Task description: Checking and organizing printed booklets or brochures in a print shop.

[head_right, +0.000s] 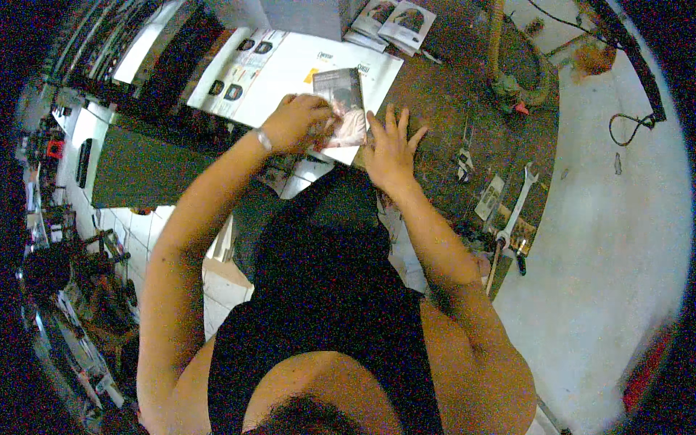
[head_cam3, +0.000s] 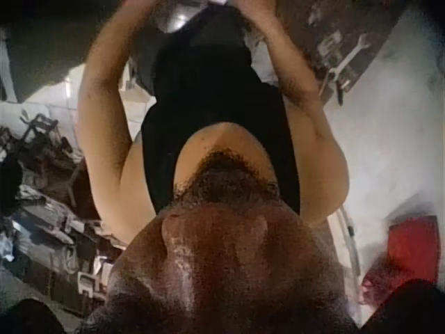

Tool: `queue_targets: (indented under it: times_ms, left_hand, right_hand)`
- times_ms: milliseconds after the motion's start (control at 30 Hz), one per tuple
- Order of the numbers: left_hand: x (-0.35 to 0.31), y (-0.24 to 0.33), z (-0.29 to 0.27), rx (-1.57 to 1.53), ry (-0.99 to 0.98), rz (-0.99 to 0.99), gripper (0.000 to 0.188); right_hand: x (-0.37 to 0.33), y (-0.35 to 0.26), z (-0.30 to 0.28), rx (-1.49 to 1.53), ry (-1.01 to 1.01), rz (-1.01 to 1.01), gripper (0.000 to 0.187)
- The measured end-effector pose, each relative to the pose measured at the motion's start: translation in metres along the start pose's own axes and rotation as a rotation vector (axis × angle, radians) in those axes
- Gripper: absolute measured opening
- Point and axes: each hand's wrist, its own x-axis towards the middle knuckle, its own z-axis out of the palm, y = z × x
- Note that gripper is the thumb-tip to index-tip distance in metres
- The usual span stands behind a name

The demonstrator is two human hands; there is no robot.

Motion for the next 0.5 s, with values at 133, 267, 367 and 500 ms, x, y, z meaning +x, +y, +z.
queue_targets:
  times_ms: [133, 267, 367, 500]
  left_hand:
    - [-0.018, 0.018, -0.004, -0.128, 0.045, -0.094, 0.030]
    - [-0.027, 0.030, 0.010, -0.422, 0.297, -0.171, 0.031]
    - [-0.024, 0.059, -0.006, -1.057, 0.302, -0.483, 0.033]
    - [-0.026, 0.051, 0.007, -1.161, 0.398, -0.487, 0.024]
  right_hand:
    - [-0.003, -0.016, -0.008, 0.138, 0.054, 0.059, 0.063]
    - [-0.004, -0.033, -0.018, 0.483, 0.107, 0.031, 0.063]
    - [-0.011, -0.041, -0.019, 0.824, 0.061, -0.199, 0.062]
    - [-0.006, -0.046, -0.011, 1.019, 0.072, -0.312, 0.065]
